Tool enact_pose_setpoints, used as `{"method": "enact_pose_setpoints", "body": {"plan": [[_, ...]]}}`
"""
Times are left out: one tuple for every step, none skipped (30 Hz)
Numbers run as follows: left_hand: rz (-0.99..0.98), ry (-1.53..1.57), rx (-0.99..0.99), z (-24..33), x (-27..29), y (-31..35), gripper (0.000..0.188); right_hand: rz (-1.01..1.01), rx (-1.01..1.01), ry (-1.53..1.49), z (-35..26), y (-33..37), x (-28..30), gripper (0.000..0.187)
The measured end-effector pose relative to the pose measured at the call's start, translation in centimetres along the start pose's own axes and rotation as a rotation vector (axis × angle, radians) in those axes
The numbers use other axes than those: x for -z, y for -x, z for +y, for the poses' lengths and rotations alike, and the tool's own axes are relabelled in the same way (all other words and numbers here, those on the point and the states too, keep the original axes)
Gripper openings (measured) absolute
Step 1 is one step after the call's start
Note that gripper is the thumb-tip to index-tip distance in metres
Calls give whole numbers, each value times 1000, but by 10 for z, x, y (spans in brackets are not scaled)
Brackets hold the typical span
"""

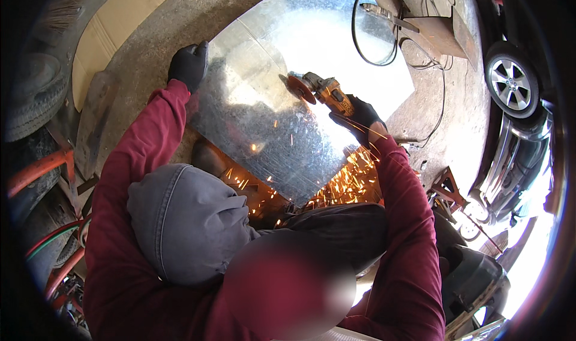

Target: The person uses an angle grinder to cut a rectangular metal sheet on the floor of a workshop. They hold the sheet with one hand and guide the grinder with the other, creating sparks as they cut through the metal.

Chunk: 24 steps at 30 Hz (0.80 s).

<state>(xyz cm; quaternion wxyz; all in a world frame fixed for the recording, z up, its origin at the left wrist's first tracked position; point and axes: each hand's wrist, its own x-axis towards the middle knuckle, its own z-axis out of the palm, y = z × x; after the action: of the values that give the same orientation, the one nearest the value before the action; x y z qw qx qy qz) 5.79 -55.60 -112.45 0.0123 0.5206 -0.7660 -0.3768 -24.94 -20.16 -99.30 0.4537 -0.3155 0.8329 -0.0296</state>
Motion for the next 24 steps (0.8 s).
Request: {"method": "enact_pose_setpoints", "body": {"plan": [[-15, -1, 5, 1, 0, -1, 58, 0, 29, -30, 6, -1, -1, 68], [-30, -2, 10, 1, 0, -1, 58, -6, 20, -33, 11, -2, -3, 68], [-10, 18, 1, 1, 0, -1, 58, -16, 17, -37, 11, -6, -4, 67], [10, 38, -8, 1, -1, 0, 58, -25, 13, -41, 11, -8, -4, 67], [30, 58, -17, 1, -1, 0, 58, -30, 24, -83, 12, -9, -3, 66], [21, 50, -17, -1, -2, -1, 58, -38, 31, -125, 7, -6, -2, 65], [13, 41, -17, -3, -1, -2, 58, -45, 39, -168, 1, -4, -1, 64], [4, 32, -17, -5, -2, -2, 58, -34, 14, -109, -5, -3, 0, 62], [10, 38, -21, -6, -2, -2, 57, -19, -9, -50, -12, -3, 1, 60], [17, 43, -24, -6, -3, -2, 57, -5, -31, 9, -16, -4, 2, 58], [24, 48, -27, -7, -3, -2, 57, 2, -12, 34, -16, -4, 2, 58], [18, 25, -34, -5, -3, -2, 58, 9, 3, 60, -15, -2, 2, 58], [13, 2, -41, -2, -2, -2, 58, 17, 18, 86, -15, -2, 3, 58], [7, -21, -48, 0, -2, -3, 58, 16, 0, 79, -16, -2, 4, 58], [0, -13, -39, -1, -1, -3, 58, 13, -16, 71, -20, -1, 5, 58], [-7, -6, -30, -1, -1, -4, 58, 10, -32, 63, -23, -2, 5, 58], [-15, 2, -22, -2, -1, -4, 58, -9, -23, -4, -20, -3, 5, 60], [-8, 17, -17, -3, -1, -4, 58, -26, -13, -69, -17, -5, 5, 61], [-1, 31, -12, -5, -2, -3, 57, -43, -2, -134, -15, -6, 5, 63], [7, 46, -7, -6, -3, -3, 57, -16, 9, -82, -14, -7, 3, 63], [2, 48, -5, -6, -3, -4, 58, 10, 18, -29, -14, -8, 2, 62], [-2, 49, -3, -6, -3, -4, 58, 37, 28, 24, -14, -8, 1, 62], [-7, 51, -2, -5, -2, -4, 58, 37, 50, 15, -14, -9, 2, 62], [-13, 44, -2, -4, -2, -4, 59, 37, 71, 6, -13, -8, 4, 62]]}}
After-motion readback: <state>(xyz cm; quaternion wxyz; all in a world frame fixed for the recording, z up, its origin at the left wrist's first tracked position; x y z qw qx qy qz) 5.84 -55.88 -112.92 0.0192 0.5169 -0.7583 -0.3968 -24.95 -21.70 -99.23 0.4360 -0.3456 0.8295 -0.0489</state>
